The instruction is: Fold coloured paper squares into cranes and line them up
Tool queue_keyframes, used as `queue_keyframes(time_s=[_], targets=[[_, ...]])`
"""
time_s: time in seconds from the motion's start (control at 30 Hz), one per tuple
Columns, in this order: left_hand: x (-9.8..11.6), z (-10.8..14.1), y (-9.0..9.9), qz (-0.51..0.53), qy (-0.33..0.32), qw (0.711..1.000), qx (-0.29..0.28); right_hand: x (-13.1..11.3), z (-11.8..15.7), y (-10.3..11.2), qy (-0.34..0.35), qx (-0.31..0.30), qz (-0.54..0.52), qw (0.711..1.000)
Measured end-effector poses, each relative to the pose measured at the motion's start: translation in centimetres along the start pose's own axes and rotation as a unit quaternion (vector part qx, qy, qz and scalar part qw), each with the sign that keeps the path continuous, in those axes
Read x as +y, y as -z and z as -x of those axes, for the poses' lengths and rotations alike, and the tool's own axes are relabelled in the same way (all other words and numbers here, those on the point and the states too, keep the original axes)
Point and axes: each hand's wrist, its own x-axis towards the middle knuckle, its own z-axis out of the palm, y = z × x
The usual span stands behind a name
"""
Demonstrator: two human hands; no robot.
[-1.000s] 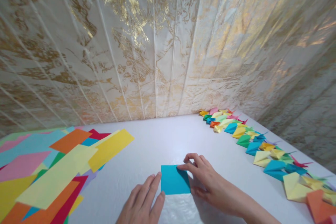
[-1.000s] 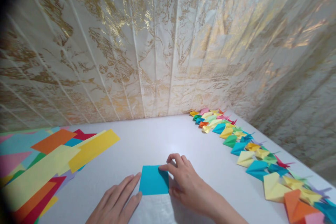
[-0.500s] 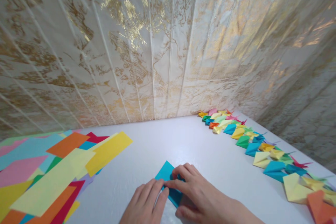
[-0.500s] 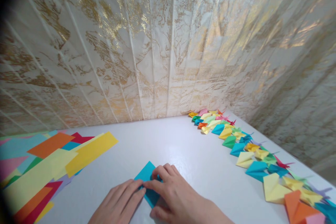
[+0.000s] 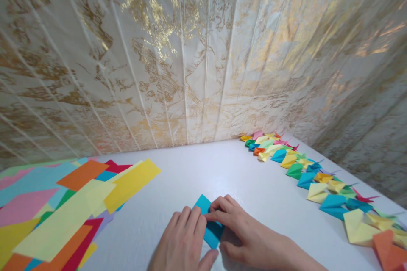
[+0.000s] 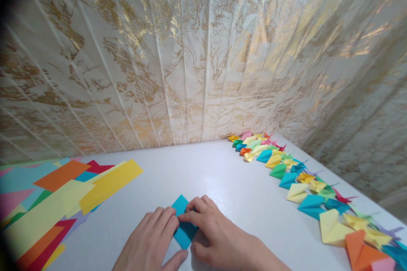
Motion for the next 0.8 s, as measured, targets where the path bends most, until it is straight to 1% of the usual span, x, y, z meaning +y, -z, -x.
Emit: queue_keyframes(time_s=[0.13,0.23,0.37,0.47,0.57,0.63,0.7,0.77,0.8], targets=[[0.5,0.0,-0.6,-0.014,0.025,0.999,0.031,0.0,0.0,0.3,0.007,-0.002,-0.010,1.000],[0.8,-0.2,-0.7,-0.012,0.021,0.999,0.042,0.1,0.0,0.4,0.006,-0.002,-0.017,1.000],[0.8,-0.6,-0.3,-0.008,0.012,0.997,0.071,0.5,-0.1,0.0,0.008,0.003,-0.019,1.000],[0.5,-0.8,0.2,0.020,0.011,0.998,0.055,0.9,-0.3,-0.5,0.020,0.022,0.035,0.999],[-0.2,-0.3,0.8,0.063,0.011,0.998,0.024,1.1,-0.6,-0.9,0.056,0.052,0.110,0.991],[-1.1,0.6,1.1,0.064,-0.012,0.998,0.012,1.0,-0.8,-0.8,0.082,0.050,0.129,0.987],[-2.2,1.6,1.2,0.016,-0.067,0.998,0.014,0.9,-1.0,-0.5,0.095,0.035,0.122,0.987],[-3.2,2.7,1.2,-0.037,-0.113,0.992,0.035,0.8,-1.4,-0.2,0.095,0.023,0.104,0.990],[-3.6,3.1,1.1,-0.054,-0.123,0.990,0.044,0.9,-1.8,-0.1,0.089,0.023,0.093,0.991]])
